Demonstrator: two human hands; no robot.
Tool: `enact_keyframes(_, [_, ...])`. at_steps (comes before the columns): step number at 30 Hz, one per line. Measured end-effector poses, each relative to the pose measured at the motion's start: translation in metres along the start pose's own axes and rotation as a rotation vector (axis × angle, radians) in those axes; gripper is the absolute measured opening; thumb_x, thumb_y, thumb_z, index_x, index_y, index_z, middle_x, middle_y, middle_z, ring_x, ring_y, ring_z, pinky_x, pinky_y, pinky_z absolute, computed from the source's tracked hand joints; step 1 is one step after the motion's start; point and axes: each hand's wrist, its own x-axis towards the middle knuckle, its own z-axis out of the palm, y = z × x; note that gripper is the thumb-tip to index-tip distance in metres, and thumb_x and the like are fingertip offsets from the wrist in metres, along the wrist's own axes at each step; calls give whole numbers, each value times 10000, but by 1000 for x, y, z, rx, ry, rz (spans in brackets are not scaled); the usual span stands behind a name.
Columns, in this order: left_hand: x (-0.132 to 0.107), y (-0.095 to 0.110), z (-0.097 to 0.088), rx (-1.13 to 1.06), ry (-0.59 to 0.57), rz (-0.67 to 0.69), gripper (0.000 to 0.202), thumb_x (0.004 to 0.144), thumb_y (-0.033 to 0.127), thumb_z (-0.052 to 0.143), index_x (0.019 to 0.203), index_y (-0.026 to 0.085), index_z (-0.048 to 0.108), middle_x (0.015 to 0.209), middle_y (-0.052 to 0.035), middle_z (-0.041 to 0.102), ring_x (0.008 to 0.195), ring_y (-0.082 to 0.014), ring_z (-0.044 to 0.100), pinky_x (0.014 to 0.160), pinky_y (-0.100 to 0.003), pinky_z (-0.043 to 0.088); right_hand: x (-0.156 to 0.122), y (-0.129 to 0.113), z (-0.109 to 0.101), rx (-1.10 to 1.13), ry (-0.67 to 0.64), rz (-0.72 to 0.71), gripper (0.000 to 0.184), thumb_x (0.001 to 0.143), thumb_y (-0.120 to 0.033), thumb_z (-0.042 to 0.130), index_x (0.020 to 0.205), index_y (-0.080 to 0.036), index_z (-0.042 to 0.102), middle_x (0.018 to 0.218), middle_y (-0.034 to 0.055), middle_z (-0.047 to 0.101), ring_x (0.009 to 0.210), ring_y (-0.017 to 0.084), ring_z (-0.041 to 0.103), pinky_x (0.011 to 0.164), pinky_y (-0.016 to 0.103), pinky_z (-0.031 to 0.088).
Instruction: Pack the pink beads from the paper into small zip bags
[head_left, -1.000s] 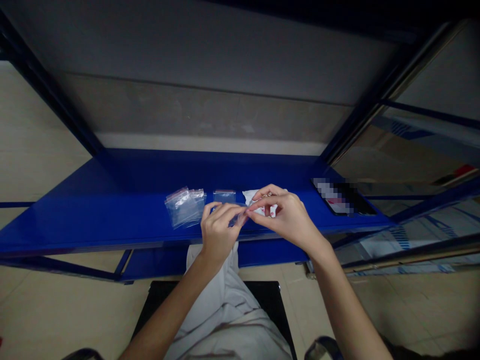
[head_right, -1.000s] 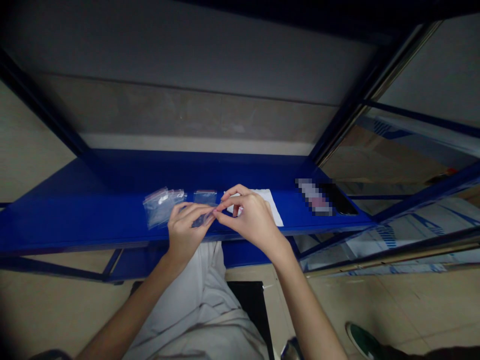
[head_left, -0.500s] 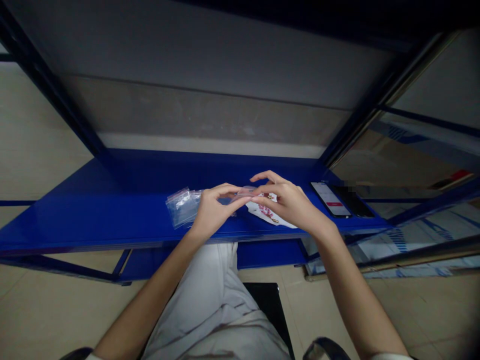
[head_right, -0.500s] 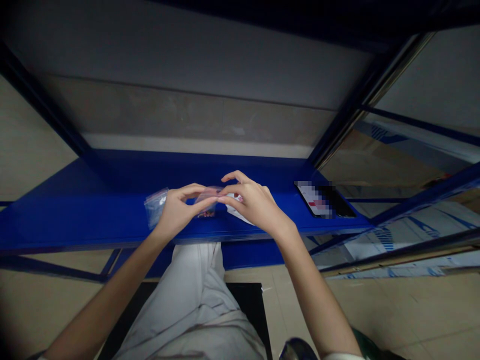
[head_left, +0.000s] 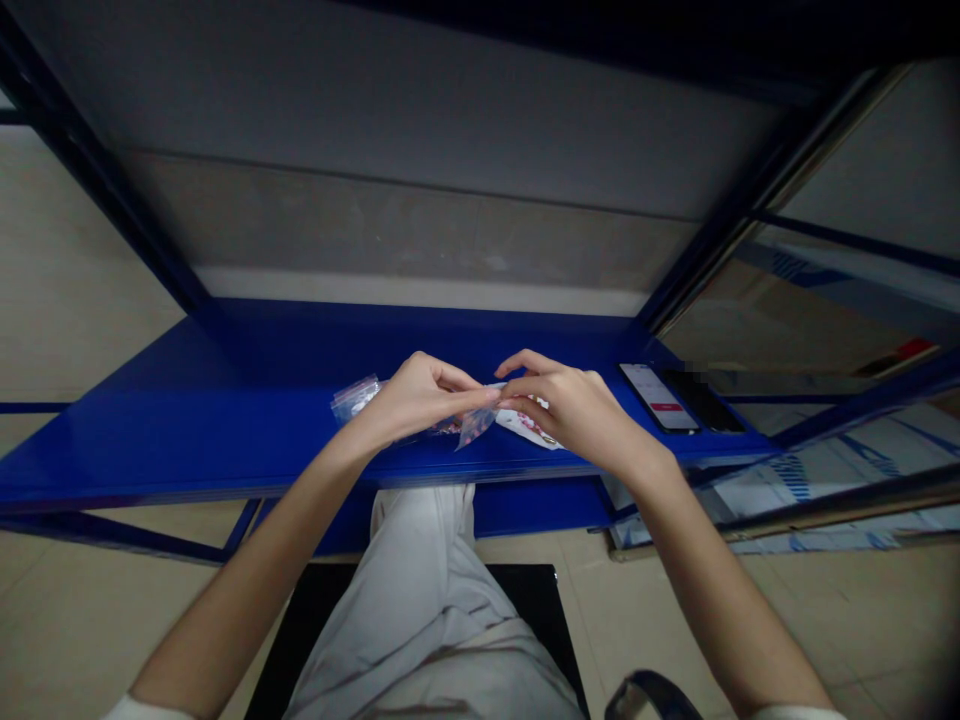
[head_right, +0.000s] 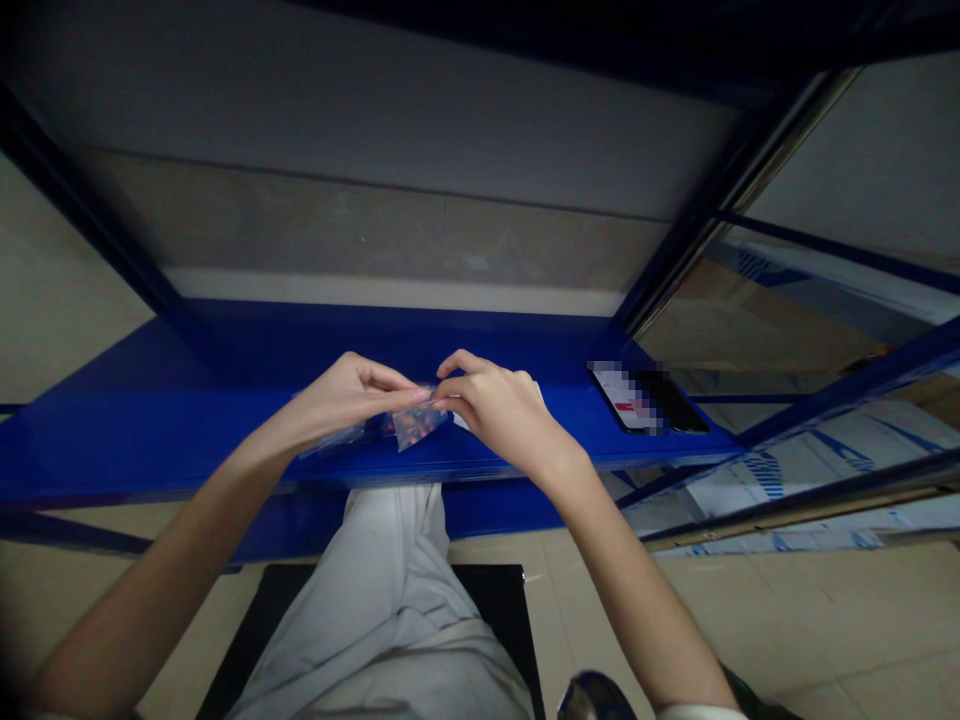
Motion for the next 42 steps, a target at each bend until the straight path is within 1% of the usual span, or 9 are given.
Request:
enact_keyframes(9, [-3, -6, 16, 104, 152, 93, 201, 738, 275, 613, 786, 136, 749, 745, -55, 751, 665, -199, 695, 561, -230, 512, -4, -9, 9, 198, -31, -34, 209, 833, -368, 601, 998, -267, 680, 1158, 20, 568, 866, 133, 615, 644, 223, 426])
enact_keyframes(15, [-9, -1, 27, 270, 444, 194, 146, 736, 196, 597, 701, 150, 732, 748, -53, 744, 651, -177, 681, 616, -246, 511, -4, -6, 23, 298, -42, -15, 170, 857, -340, 569, 915, -245, 698, 1173, 41, 553, 918, 157, 605, 703, 252, 460])
enact_keyframes(17, [-11, -1, 29, 252, 484, 232, 143, 746, 199, 596, 684, 156, 718, 762, -52, 738, 698, -178, 680, 672, -257, 508, -5, -5, 25, 341, -28, -1, 171, 861, -337, 562, 922, -241, 691, 1178, 36, 551, 891, 149, 610, 693, 251, 464])
enact_keyframes(21, [-15, -14, 31, 55, 346, 265, 174, 814, 308, 568, 819, 166, 667, 883, -59, 702, 868, -185, 654, 792, -280, 481, -8, -5, 28, 399, 5, 26, 165, 878, -311, 538, 888, -234, 685, 1163, 30, 555, 872, 143, 609, 720, 267, 468])
enact_keyframes(24, [-16, -32, 35, -126, 226, 268, 334, 749, 377, 665, 998, 197, 533, 1007, -55, 616, 919, -177, 626, 805, -283, 470, -9, -5, 29, 448, 49, 3, 154, 872, -304, 548, 872, -227, 681, 1211, 45, 523, 979, 162, 575, 840, 316, 451])
enact_keyframes(28, [-15, -54, 44, -334, -106, 219, 561, 684, 482, 707, 1127, 235, 466, 1148, -79, 557, 1029, -208, 581, 854, -310, 450, -9, -6, 29, 487, 74, -90, 133, 849, -288, 580, 826, -217, 691, 1256, 61, 494, 1170, 202, 455, 976, 383, 373])
enact_keyframes(31, [-15, -59, 52, -481, -225, 138, 592, 694, 568, 655, 1146, 214, 509, 1097, -88, 602, 1016, -233, 585, 848, -334, 445, -8, -6, 26, 505, 1, -134, 148, 859, -274, 565, 846, -225, 704, 1287, 66, 480, 1196, 211, 439, 986, 400, 366])
enact_keyframes(35, [-14, -52, 54, -511, -270, 97, 528, 707, 495, 686, 1107, 172, 566, 1036, -95, 641, 995, -236, 593, 861, -343, 437, -9, -2, 21, 479, -99, -137, 150, 853, -300, 575, 886, -232, 705, 1294, 78, 478, 1210, 214, 442, 989, 400, 365])
enact_keyframes(42, [-14, -50, 39, -444, -174, 82, 425, 710, 273, 726, 1099, 210, 567, 1155, -74, 603, 1053, -218, 580, 907, -339, 432, -14, 2, 19, 385, -123, -101, 140, 826, -305, 613, 919, -255, 704, 1296, 71, 482, 1223, 224, 440, 995, 429, 356])
